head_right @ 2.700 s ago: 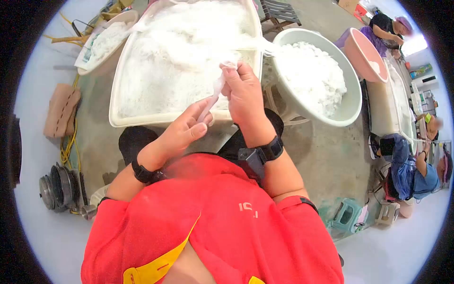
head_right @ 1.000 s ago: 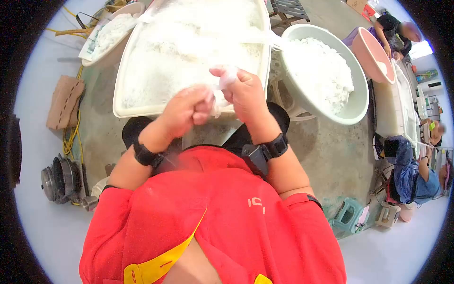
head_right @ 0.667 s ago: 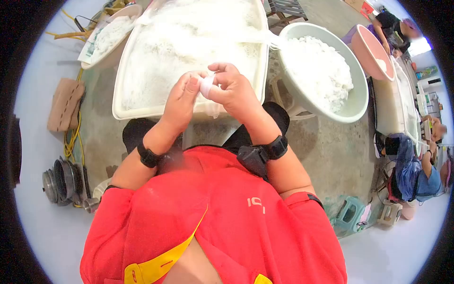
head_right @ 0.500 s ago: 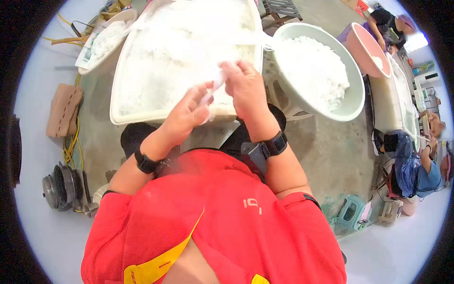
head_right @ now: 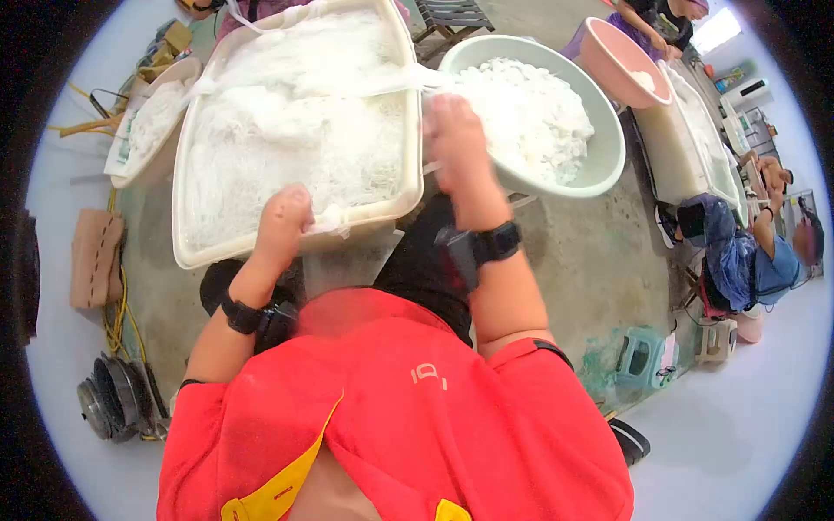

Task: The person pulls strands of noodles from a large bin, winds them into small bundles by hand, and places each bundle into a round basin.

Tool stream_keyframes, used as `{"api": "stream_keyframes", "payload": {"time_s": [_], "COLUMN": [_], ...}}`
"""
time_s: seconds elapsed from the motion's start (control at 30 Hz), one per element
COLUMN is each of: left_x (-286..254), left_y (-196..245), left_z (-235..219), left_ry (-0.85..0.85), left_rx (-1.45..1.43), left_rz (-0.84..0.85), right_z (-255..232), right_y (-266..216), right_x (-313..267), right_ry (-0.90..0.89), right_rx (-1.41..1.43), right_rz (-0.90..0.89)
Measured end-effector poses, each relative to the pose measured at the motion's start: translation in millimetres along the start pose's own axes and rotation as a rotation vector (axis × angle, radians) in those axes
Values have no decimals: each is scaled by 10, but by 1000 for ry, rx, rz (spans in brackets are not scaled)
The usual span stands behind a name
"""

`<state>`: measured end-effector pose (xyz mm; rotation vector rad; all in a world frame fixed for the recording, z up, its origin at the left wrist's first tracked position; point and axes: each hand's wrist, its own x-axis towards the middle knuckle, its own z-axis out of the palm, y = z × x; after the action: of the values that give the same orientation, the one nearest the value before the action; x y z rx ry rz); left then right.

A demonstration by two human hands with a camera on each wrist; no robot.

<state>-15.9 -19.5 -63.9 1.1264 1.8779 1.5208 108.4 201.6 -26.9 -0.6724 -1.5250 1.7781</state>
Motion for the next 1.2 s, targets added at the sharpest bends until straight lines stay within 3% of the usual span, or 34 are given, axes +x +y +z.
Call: {"api": "stream_keyframes", "payload": {"time_s": [0.03, 0.1, 0.2, 0.23, 0.27, 0.33, 0.4, 0.43, 0.5, 0.53, 0.63, 0.67, 0.77, 0.8, 0.9, 0.93, 1.03, 1.17, 1.2], "left_x": [-8, 32, 116, 132, 134, 185, 303, 291, 281, 199, 154, 118, -1, -39, -48, 54, 87, -6, -23], "left_y": [-24, 9, 331, 474, 563, 611, 460, 407, 347, 370, 247, 203, 218, 277, 236, 155, 97, 300, 347], "left_z": [-55, -68, 51, 105, 104, -18, -194, -220, -249, -174, 80, 81, -38, 117, 309, 284, 268, 177, 138], "left_ry": [40, 37, -94, -190, -288, -334, -408, -249, 53, 68, 345, 399, -295, -273, -61, -63, -158, -513, -507], "left_rx": [-69, -395, -833, -992, -1151, -1314, -1539, -1419, -1166, -1110, -1042, -808, -265, -84, -95, -98, -313, -1034, -1132], "left_rz": [-4, -107, -243, -274, -301, -210, -95, -192, -372, -450, -300, -135, -133, -91, -174, -191, -239, -382, -439], "right_z": [-223, -701, -306, 82, 266, 524, 692, 713, 746, 758, 759, 785, 734, 735, 735, 764, 775, 891, 827], "right_y": [43, 281, 422, 136, 171, 246, 108, 96, 127, 139, 149, 81, 8, -2, 122, 72, 64, 154, 106], "right_x": [176, 486, 259, 16, -60, -265, -418, -408, -433, -428, -367, -390, -382, -414, -424, -465, -499, -497, -481], "right_ry": [124, 191, 300, 44, -231, -736, -867, -919, -797, -733, -481, -325, -197, -187, -247, -326, -348, -218, -300], "right_rx": [-86, -1164, -1350, -1046, -890, -700, -483, -511, -357, -284, -253, -372, -746, -799, -767, -501, -38, 355, 361], "right_rz": [-11, -73, -527, -407, -566, -571, -510, -658, -511, -439, -266, -389, -508, -491, -559, -271, 125, 208, 290]}}
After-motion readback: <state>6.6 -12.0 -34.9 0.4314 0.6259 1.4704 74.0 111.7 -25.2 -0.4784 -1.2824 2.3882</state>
